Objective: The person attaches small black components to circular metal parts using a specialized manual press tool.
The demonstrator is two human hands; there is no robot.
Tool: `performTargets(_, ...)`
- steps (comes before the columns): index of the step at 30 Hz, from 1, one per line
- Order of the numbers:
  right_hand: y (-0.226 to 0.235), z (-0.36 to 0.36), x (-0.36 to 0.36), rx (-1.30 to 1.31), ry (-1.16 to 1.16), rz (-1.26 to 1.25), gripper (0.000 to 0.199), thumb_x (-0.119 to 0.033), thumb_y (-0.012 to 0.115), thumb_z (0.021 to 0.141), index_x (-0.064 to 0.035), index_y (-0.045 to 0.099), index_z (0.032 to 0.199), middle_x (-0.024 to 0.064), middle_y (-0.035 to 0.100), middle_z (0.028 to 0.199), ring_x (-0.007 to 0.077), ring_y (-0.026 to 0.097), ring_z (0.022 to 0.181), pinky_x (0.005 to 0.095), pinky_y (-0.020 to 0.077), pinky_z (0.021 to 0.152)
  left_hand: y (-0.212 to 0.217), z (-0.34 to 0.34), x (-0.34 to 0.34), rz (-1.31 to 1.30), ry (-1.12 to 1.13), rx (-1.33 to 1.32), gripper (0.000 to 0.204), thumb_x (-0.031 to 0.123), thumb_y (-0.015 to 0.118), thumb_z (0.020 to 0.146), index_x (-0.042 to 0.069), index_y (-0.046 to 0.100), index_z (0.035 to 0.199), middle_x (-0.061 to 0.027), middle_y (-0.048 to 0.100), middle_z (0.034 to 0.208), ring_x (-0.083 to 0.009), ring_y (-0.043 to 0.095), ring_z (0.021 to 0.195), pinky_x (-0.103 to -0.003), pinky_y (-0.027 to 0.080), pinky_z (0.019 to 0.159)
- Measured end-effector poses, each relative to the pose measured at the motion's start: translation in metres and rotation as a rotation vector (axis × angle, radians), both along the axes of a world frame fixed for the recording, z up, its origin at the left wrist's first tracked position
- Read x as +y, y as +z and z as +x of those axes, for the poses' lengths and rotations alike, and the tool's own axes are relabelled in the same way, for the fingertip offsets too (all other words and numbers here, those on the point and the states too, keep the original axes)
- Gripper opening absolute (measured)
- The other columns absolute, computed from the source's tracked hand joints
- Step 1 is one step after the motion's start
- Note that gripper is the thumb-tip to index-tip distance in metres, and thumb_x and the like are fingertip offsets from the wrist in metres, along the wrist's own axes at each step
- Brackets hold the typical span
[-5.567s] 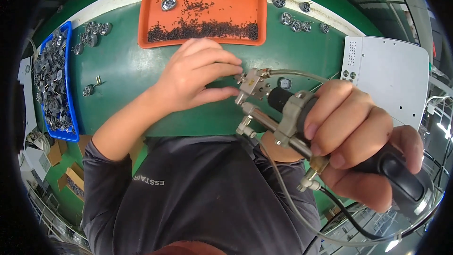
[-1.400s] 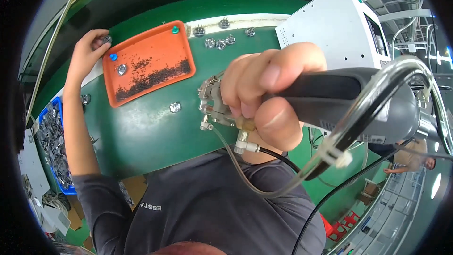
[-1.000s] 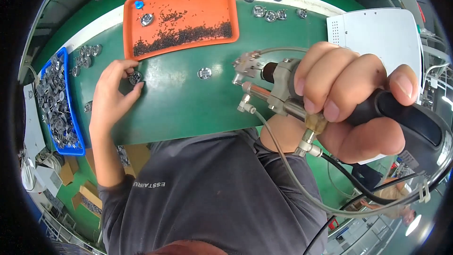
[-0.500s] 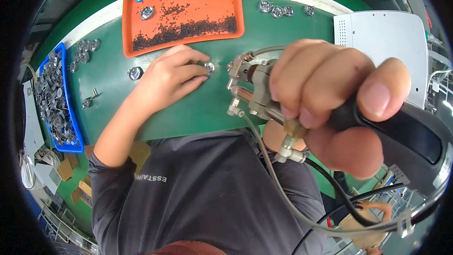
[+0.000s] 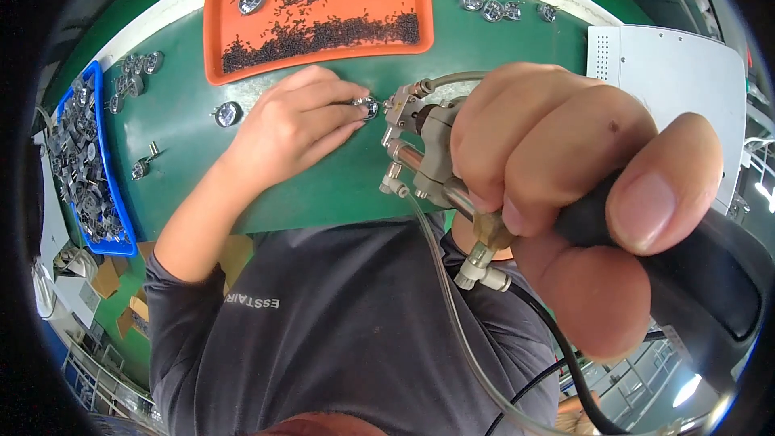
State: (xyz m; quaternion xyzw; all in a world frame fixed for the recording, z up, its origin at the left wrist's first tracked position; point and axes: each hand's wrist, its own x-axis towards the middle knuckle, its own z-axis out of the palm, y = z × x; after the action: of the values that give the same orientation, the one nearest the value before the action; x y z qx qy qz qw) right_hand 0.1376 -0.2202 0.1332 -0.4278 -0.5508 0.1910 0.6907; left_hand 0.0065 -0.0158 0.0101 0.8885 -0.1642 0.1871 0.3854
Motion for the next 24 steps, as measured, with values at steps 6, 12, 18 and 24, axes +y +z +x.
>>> performTargets(6,-0.0014,-0.0026,0.0003,0.021,-0.005,0.026,0.044,-0.053,0.058,0.104,-0.0166,0.057,0.129,-0.0003,0.057,0.082,0.0135,0.055,0.065,0.0322,0.0448,0.063,-0.002,-0.002,0.0002,-0.003,0.001,0.001,0.015,0.006,0.082,0.079,0.0,0.076,0.091,-0.0093,0.074,0.106,-0.027,0.069,0.091,-0.039,0.059,0.078)
performTargets(12,-0.0004,-0.0061,0.0026,0.032,-0.019,0.012,0.043,-0.053,0.059,0.104,-0.0167,0.058,0.127,-0.0007,0.058,0.082,0.0134,0.055,0.064,0.0323,0.0441,0.063,-0.0021,-0.0022,0.0006,0.008,0.008,-0.001,0.015,0.007,0.081,0.079,0.0,0.076,0.092,-0.009,0.074,0.106,-0.0268,0.069,0.091,-0.039,0.059,0.078)
performTargets(18,-0.0017,-0.0085,0.0025,0.054,-0.051,0.025,0.041,-0.053,0.06,0.103,-0.0176,0.058,0.123,-0.001,0.057,0.081,0.0133,0.055,0.064,0.0321,0.044,0.062,-0.0029,-0.0019,0.0008,0.002,0.006,0.002,0.015,0.006,0.081,0.079,0.001,0.076,0.092,-0.0087,0.074,0.106,-0.0266,0.068,0.092,-0.039,0.059,0.079)
performTargets(24,0.0004,-0.0101,0.002,0.042,-0.062,-0.004,0.041,-0.054,0.061,0.102,-0.0182,0.059,0.122,-0.0014,0.057,0.08,0.013,0.054,0.063,0.032,0.044,0.063,-0.0025,-0.0025,0.0006,0.01,0.01,-0.001,0.016,0.006,0.081,0.079,0.001,0.076,0.093,-0.0082,0.074,0.107,-0.0263,0.068,0.093,-0.039,0.059,0.079)
